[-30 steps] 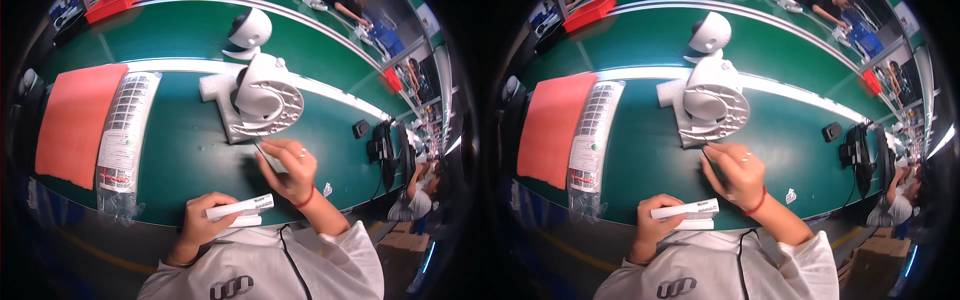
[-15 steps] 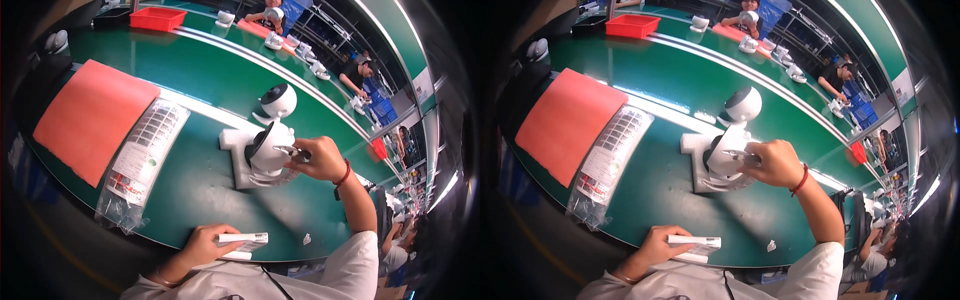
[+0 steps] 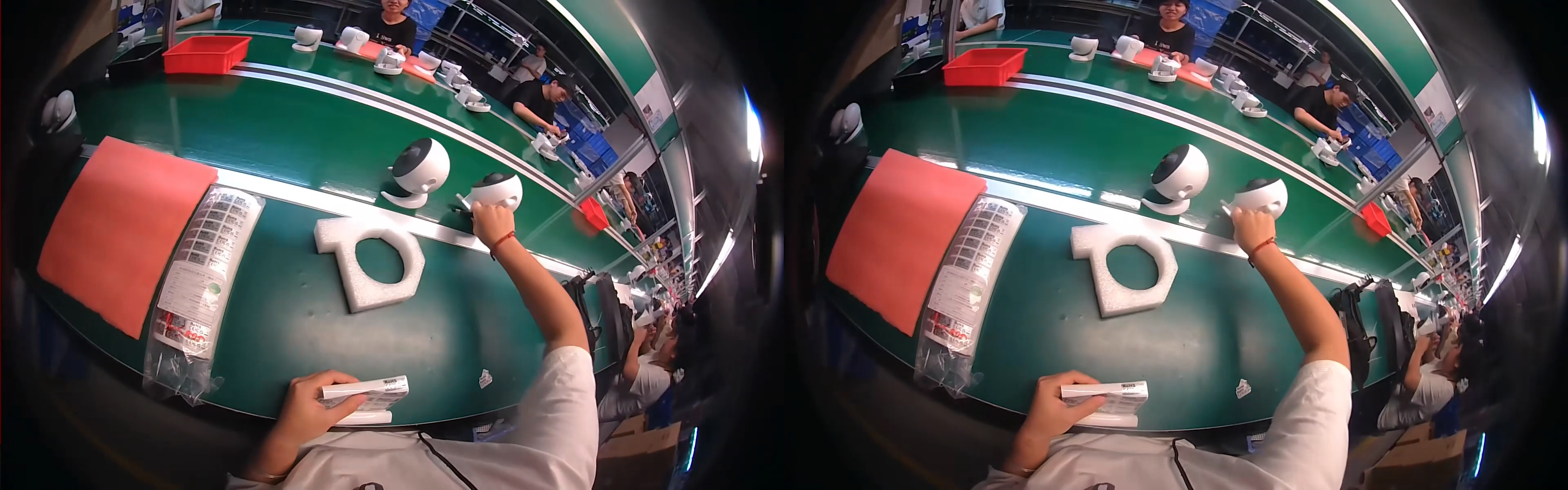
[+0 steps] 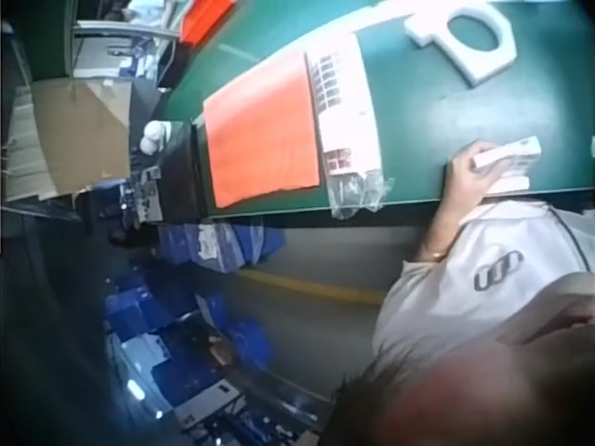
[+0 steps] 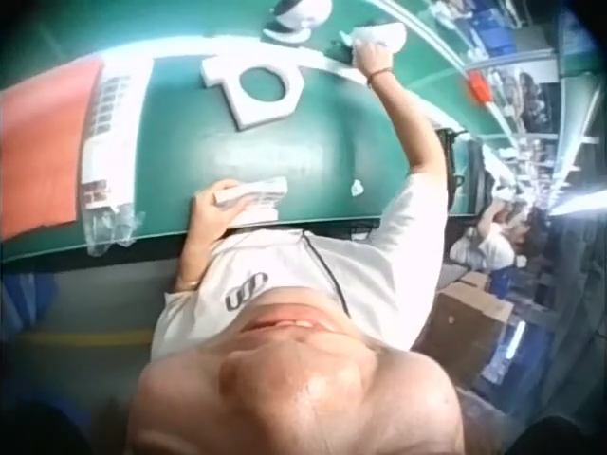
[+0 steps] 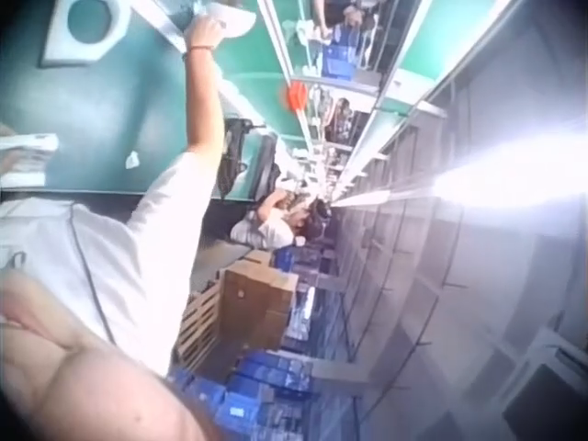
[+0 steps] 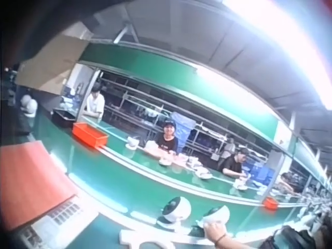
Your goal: Applying identification and compliance stickers to security camera housings at an assembly line.
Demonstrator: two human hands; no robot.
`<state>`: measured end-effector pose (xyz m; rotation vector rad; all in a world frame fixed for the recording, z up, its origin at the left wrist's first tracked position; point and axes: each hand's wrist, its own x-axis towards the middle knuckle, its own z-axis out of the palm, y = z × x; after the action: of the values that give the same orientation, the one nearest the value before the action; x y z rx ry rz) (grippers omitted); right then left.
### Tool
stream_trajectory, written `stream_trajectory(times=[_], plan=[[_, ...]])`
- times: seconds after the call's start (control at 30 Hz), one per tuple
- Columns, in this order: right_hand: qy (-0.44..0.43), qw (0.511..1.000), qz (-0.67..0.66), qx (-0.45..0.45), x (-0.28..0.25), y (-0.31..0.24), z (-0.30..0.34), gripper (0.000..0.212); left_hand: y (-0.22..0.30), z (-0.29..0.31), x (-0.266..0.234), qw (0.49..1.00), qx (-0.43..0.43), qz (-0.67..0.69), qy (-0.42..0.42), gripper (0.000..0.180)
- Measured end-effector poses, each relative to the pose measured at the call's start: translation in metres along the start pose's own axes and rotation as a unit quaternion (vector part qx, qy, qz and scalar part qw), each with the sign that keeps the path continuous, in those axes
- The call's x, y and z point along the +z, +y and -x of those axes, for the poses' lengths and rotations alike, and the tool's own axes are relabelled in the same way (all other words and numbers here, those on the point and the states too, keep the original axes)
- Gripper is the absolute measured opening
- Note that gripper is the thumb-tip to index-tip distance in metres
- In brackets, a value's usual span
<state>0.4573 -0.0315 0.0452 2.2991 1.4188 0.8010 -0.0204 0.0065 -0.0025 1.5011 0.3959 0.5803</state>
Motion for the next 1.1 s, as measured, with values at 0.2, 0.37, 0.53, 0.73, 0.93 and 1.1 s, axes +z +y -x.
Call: stream_trajectory(times=[0.2, 0.37, 0.53, 0.73, 0.93, 1.1], plan=[[-0.036, 0.997, -0.062, 0.014, 0.044, 0.01, -0.019, 0.042, -0.002, 0.001, 0.007, 1.0, -0.006, -0.017, 0.009, 0.018], [0.025, 0.992, -0.119, -0.029, 0.026, -0.011, -0.018, 0.019, 0.003, 0.003, 0.002, 0.998, 0.019, -0.046, 0.026, 0.019], [0.107, 0.958, -0.236, -0.122, 0.02, -0.065, -0.012, 0.05, 0.0, 0.002, 0.002, 0.997, 0.035, -0.067, 0.009, 0.02], [0.039, 0.969, -0.243, -0.021, 0.008, -0.072, -0.029, 0.031, 0.002, 0.003, 0.003, 0.997, 0.026, -0.07, 0.009, 0.02], [0.204, 0.965, -0.154, -0.068, -0.013, -0.015, -0.029, 0.03, -0.01, -0.002, 0.011, 0.995, 0.049, 0.0, 0.084, 0.031], [0.149, 0.924, -0.323, -0.139, -0.138, -0.032, 0.011, 0.026, 0.002, 0.007, 0.004, 0.993, 0.0, 0.063, 0.098, 0.044]])
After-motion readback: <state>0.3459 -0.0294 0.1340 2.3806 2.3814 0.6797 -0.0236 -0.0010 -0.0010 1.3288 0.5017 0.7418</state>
